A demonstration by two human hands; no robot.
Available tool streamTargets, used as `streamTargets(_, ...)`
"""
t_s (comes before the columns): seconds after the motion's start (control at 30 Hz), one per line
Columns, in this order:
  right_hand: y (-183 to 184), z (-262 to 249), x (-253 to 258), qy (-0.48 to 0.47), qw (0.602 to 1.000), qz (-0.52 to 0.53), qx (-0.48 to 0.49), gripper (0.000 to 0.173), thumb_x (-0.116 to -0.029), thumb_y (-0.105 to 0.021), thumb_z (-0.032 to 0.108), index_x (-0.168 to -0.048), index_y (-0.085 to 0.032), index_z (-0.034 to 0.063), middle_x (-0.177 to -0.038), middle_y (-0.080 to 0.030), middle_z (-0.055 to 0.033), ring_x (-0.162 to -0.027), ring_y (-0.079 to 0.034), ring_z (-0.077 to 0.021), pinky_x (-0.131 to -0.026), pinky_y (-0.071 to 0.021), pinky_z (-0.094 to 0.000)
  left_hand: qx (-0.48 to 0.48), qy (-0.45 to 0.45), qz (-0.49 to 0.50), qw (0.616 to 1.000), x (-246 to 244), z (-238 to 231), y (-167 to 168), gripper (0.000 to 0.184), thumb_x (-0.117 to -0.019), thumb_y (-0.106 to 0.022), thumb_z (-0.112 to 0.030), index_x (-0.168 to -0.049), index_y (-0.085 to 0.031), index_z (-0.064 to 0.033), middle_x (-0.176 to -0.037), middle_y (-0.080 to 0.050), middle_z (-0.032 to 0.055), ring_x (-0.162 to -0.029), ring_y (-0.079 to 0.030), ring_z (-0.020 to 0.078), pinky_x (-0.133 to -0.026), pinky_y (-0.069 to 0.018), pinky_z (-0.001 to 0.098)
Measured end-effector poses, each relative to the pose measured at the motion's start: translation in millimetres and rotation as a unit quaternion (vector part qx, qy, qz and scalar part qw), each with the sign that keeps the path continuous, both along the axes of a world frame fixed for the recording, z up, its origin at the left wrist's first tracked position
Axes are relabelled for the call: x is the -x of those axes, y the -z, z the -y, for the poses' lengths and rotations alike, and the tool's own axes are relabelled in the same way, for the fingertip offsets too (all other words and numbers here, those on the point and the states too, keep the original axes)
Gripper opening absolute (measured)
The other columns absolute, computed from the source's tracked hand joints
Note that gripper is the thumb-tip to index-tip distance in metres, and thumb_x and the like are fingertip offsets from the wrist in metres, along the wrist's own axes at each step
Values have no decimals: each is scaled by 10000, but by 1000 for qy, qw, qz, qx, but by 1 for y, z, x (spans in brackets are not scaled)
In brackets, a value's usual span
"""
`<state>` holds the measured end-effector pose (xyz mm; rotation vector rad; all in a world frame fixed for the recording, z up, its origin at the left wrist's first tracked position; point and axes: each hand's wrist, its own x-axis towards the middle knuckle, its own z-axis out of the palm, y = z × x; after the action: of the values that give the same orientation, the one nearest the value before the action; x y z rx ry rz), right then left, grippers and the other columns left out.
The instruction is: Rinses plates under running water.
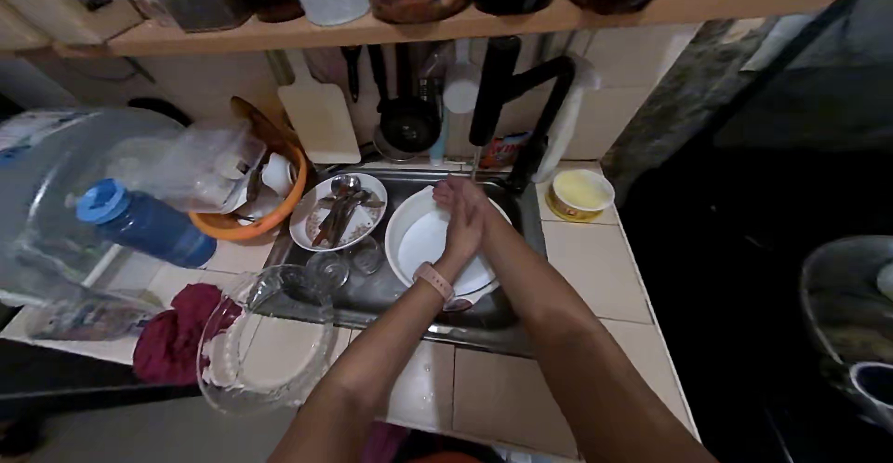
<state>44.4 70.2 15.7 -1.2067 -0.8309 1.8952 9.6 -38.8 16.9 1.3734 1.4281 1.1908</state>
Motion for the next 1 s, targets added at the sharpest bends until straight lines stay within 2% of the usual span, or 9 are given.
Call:
streamTargets(0.1,13,-13,-5,-96,963,192,-162,328,-1085,-458,91,-1347,-539,-88,-1212,-637,-205,-1014,-631,-185,-916,-519,-321,22,1,46,999,19,5,12,505,-1131,-364,-231,-1559,-346,36,-1586,-402,238,-1455,-423,331,-1208,-313,472)
streamTargets(0.2,35,-17,-31,-238,829,418,-286,336,-1060,-542,145,-1257,-647,-107,-1338,-593,-327,-1289,-556,-435,-1111,-400,-577,101,25,-35,994,48,7,19,415,-1124,-402,-215,-1395,-554,60,-1411,-581,251,-1328,-551,342,-1139,-400,482)
streamTargets(0.27,62,-17,-48,-309,727,515,-333,433,-1068,-549,255,-1350,-615,-66,-1448,-516,-332,-1410,-433,-488,-1171,-316,-632,170,92,-119,974,64,14,19,418,-1113,-439,-212,-1414,-536,61,-1422,-569,256,-1343,-540,345,-1151,-393,478)
streamTargets(0.37,84,2,-51,-342,634,599,-351,647,-1063,-506,445,-1503,-470,-28,-1615,-315,-302,-1546,-189,-458,-1261,-108,-596,197,216,-229,929,68,42,19,495,-1094,-486,-274,-1471,-496,47,-1501,-511,245,-1429,-467,345,-1214,-322,480)
streamTargets(0.53,83,39,-15,-523,566,492,-405,578,-1107,-390,423,-1571,-415,80,-1651,-311,-212,-1554,-222,-397,-1257,-102,-592,138,287,-407,856,42,71,24,483,-1106,-431,-217,-1521,-429,30,-1539,-463,247,-1429,-467,361,-1174,-373,489)
streamTargets(0.67,82,26,-33,-465,591,534,-387,531,-1106,-427,385,-1535,-476,77,-1628,-356,-212,-1544,-251,-394,-1252,-104,-607,132,275,-470,829,39,73,27,509,-1102,-456,-218,-1534,-391,44,-1529,-469,264,-1433,-463,376,-1155,-395,492)
streamTargets(0.73,74,19,-49,-366,606,608,-359,512,-1080,-507,338,-1431,-557,-31,-1548,-430,-293,-1485,-343,-447,-1226,-213,-608,144,281,-477,820,38,72,26,536,-1106,-447,-244,-1545,-362,52,-1543,-448,273,-1449,-441,384,-1166,-383,493)
streamTargets(0.83,41,27,-57,-275,615,693,-256,341,-1018,-568,103,-1257,-616,-135,-1448,-493,-330,-1366,-466,-491,-1068,-427,-615,160,296,-494,802,35,69,21,560,-1108,-438,-256,-1553,-327,67,-1544,-436,285,-1435,-449,405,-1143,-400,513)
streamTargets(1.0,3,41,-67,-225,693,669,-146,299,-1038,-515,91,-1207,-613,-136,-1300,-603,-340,-1236,-592,-489,-968,-485,-649,158,293,-490,806,30,68,20,588,-1089,-481,-230,-1577,-292,37,-1519,-451,300,-1377,-493,453,-1086,-441,566)
